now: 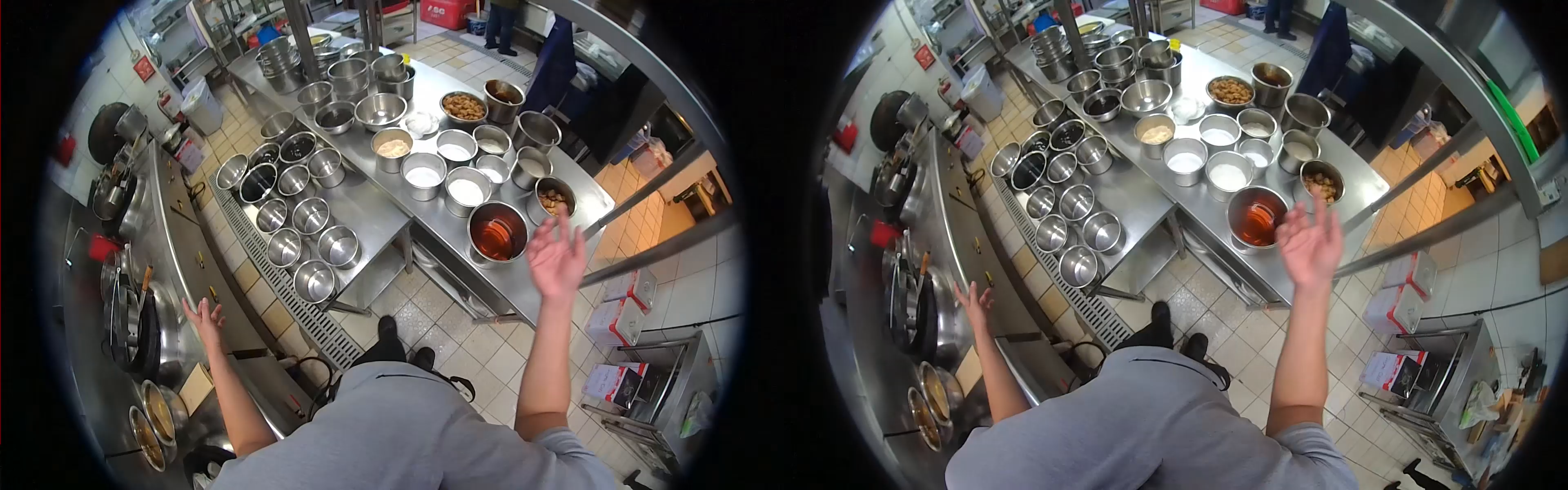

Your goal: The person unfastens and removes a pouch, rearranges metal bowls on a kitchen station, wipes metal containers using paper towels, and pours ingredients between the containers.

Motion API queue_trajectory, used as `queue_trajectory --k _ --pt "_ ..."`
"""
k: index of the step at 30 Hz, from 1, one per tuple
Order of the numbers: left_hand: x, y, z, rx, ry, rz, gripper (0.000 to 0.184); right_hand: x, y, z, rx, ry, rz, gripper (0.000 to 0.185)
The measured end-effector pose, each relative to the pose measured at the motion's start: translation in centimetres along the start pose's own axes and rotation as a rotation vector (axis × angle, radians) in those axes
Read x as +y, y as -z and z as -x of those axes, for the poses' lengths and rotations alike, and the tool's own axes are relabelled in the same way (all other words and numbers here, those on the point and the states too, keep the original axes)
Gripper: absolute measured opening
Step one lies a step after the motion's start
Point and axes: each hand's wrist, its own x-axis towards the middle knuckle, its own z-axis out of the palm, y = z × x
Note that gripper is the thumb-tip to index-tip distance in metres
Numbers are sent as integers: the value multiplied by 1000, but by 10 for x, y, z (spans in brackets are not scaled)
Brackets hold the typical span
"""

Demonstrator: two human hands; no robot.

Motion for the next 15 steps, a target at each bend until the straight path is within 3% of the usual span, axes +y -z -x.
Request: queue_trajectory --k 4,5,7,11,13,15 --pt "33 -15 22 -3 -6 89 79 65 -8 46 277 -158 -114 45" --pt "34 -16 16 -8 -17 128 77 81 -7 52 266 -152 -114 45" --pt "40 -21 2 -17 -32 183 75 113 -4 55 268 -350 -64 40" --pt "26 -13 -52 -58 -103 418 72 183 -6 33 184 -428 -106 42" --pt "31 -12 -74 -86 -62 466 67 225 0 9 171 -332 -129 41" --pt "23 -17 -101 -100 10 475 62 261 -41 -8 200 -301 176 31"
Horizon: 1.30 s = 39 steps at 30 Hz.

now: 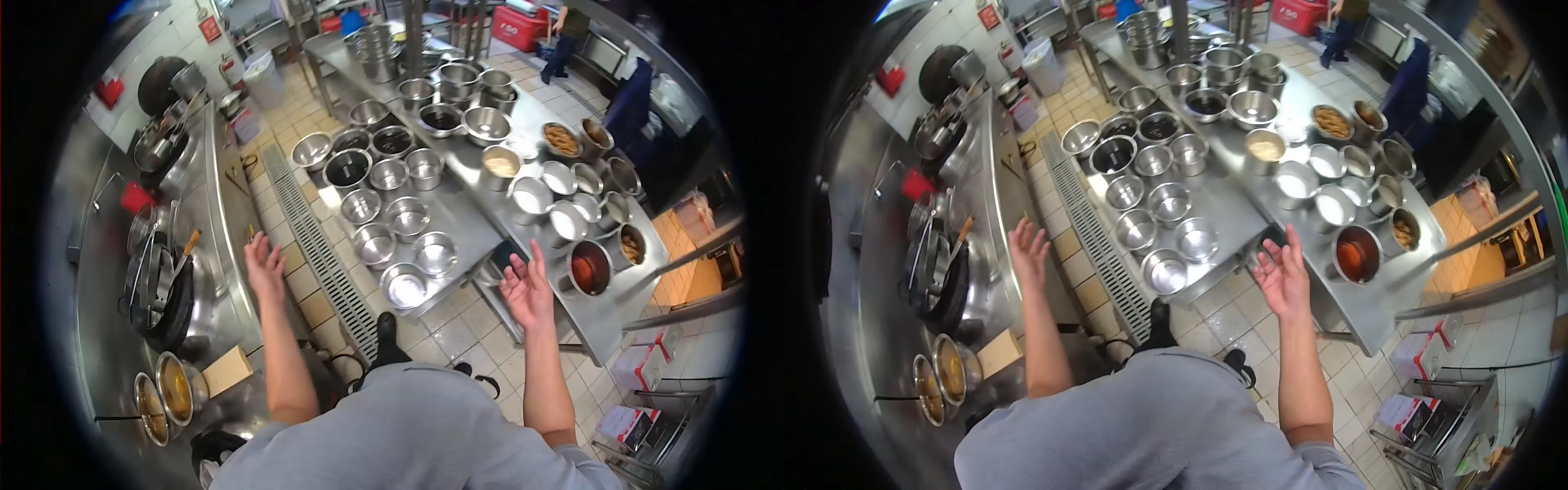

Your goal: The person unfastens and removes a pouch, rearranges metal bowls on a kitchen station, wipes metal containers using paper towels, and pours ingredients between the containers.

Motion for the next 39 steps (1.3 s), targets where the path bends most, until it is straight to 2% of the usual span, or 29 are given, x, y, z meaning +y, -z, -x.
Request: queue_trajectory --k 3,5,6,8,9,10,12,16,18,20,22,23,24,26,28,30,33,35,37,38,39 --pt "-32 2 -42 -32 148 -85 53 42 -11 -46 56 -39 119 32" --pt "-62 5 -52 -68 273 -182 49 73 4 -66 202 -115 423 28" --pt "-75 4 -53 -170 341 -335 42 88 11 -70 235 -126 423 28" --pt "-106 3 -57 -348 395 -523 29 112 3 -78 237 78 1438 20" --pt "-123 5 -55 -424 385 -563 22 123 -6 -75 192 283 1506 15" --pt "-140 6 -52 -436 395 -569 22 133 -22 -72 209 276 1507 15" --pt "-167 -3 -46 -613 17 -685 13 149 -45 -68 72 613 1866 13" --pt "-124 -54 -38 -784 55 -833 16 171 -57 -65 70 451 1788 11" --pt "-109 -79 -48 -827 -30 -851 18 171 -55 -68 35 275 1672 13" --pt "-109 -90 -60 -799 -53 -812 15 159 -80 -67 73 263 1642 17" --pt "-107 -97 -76 -781 -127 -659 22 153 -85 -67 118 258 1611 21" --pt "-105 -98 -81 -793 -130 -657 22 151 -79 -65 35 301 1778 25" --pt "-103 -101 -85 -838 -224 -771 24 149 -72 -64 -49 346 1948 30" --pt "-102 -107 -91 -923 -418 -997 28 151 -61 -68 -48 303 1986 28" --pt "-112 -109 -91 -991 -461 -1054 30 156 -59 -75 -72 274 2124 23" --pt "-107 -121 -75 -1001 -741 -1178 33 164 -57 -88 -61 268 2078 19" --pt "-120 -130 -62 -924 -656 -1227 39 167 -52 -112 -103 318 1836 17" --pt "-127 -135 -58 -847 -634 -1218 41 164 -44 -136 -69 395 1800 15" --pt "-128 -130 -61 -769 -407 -1303 41 165 -46 -160 -29 489 1751 13" --pt "-130 -126 -67 -735 -409 -1318 41 163 -58 -170 -63 495 1736 13" --pt "-131 -120 -73 -691 -297 -1367 39 165 -70 -177 -186 433 1731 13"
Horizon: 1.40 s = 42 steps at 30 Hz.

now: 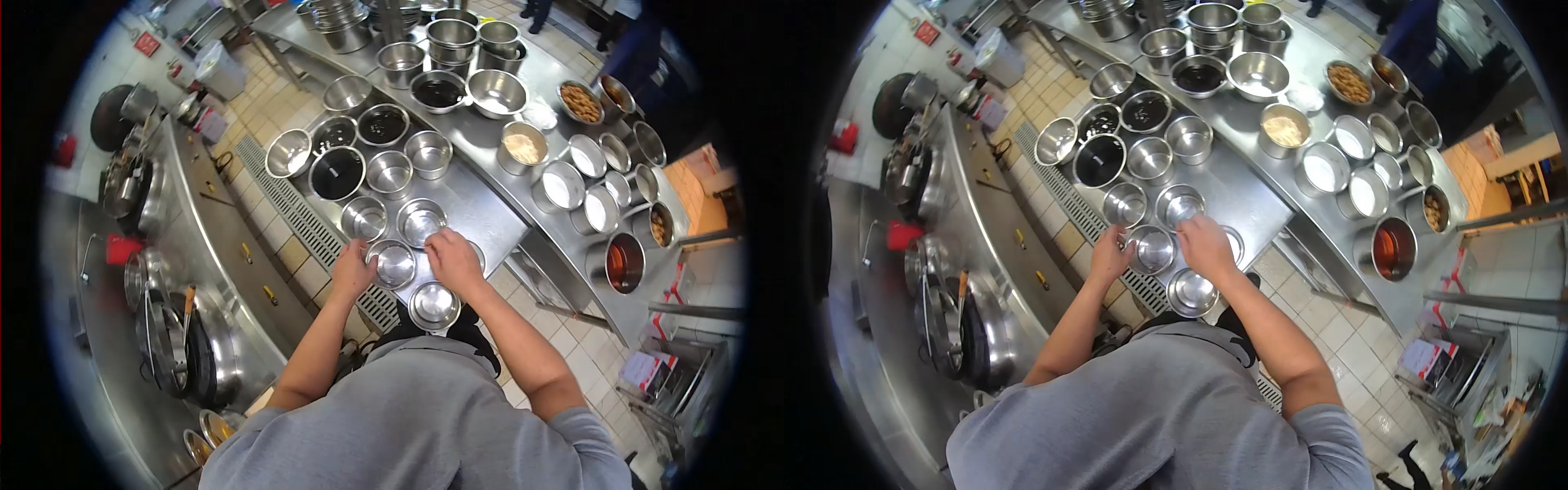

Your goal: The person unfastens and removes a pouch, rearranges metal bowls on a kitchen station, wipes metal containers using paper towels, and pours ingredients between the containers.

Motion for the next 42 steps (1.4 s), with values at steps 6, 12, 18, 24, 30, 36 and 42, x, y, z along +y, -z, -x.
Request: queue_trajectory --k 6,12,18,24,30,36,42 --pt "-41 -30 3 -115 133 85 23 -6 -41 -9 -375 89 -16 27" --pt "-14 31 3 -126 76 200 21 -36 -15 5 -158 -241 -106 52" --pt "74 80 -11 -218 -138 834 19 5 65 -11 -140 -530 -233 45" --pt "-26 36 -73 -195 -91 316 30 129 73 -11 121 -1018 -287 45" --pt "-40 11 -78 215 -405 -177 41 32 55 -57 189 -248 306 42" --pt "-12 8 -85 -79 -339 -10 37 51 -27 -141 -137 20 701 74" --pt "-18 4 -71 -26 -296 313 21 42 -46 -137 -440 42 608 68"
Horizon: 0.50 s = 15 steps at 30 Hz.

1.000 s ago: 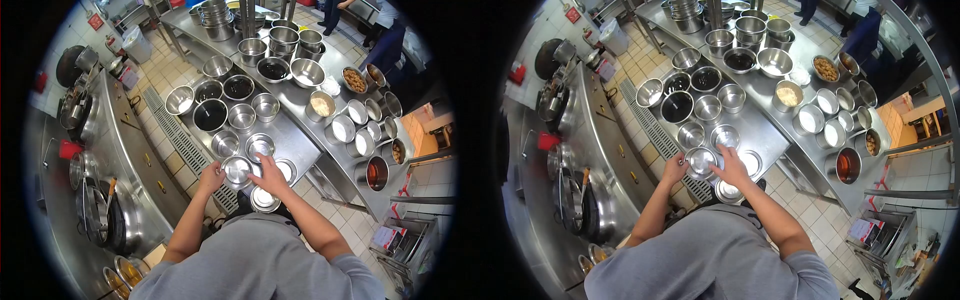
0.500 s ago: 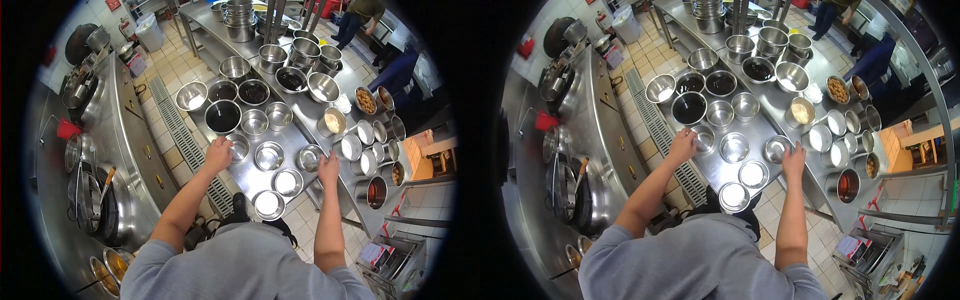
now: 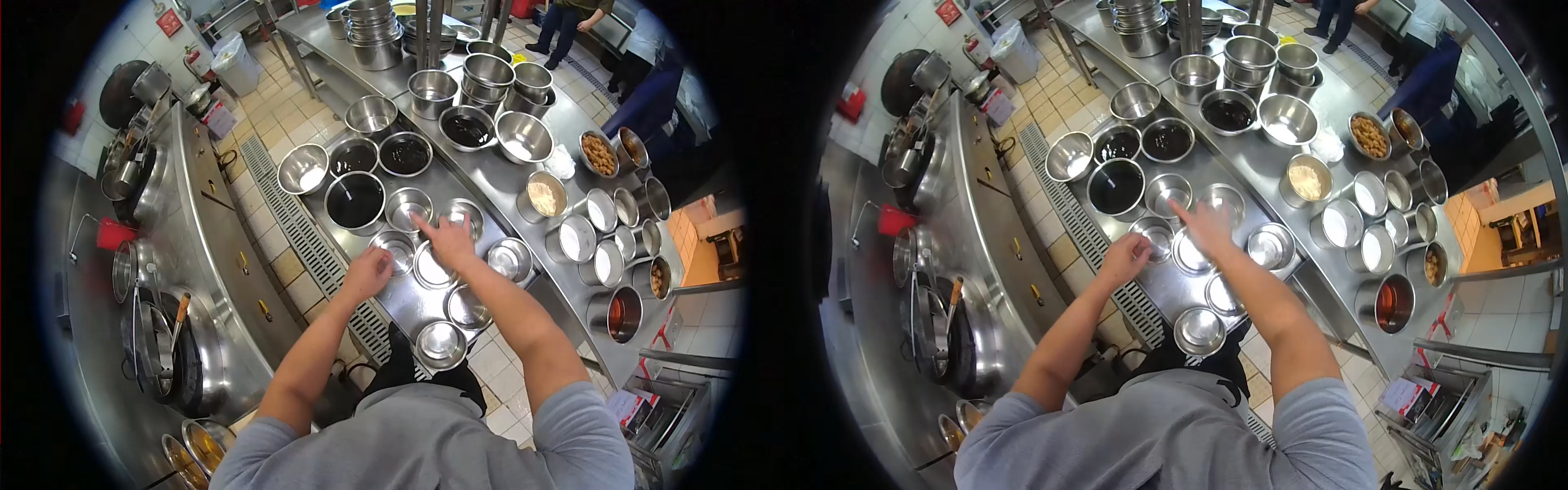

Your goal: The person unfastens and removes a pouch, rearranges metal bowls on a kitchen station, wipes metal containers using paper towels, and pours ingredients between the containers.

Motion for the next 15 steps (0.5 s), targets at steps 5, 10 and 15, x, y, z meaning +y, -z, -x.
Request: queue_trajectory --k 5,10,15 --pt "0 9 53 100 152 82 14 -24 -18 -11 14 -99 -132 63" --pt "-23 18 99 34 291 132 14 -26 -43 -27 -163 108 -162 51" --pt "-34 21 112 -36 259 191 14 -40 -27 -34 -246 32 -252 31"
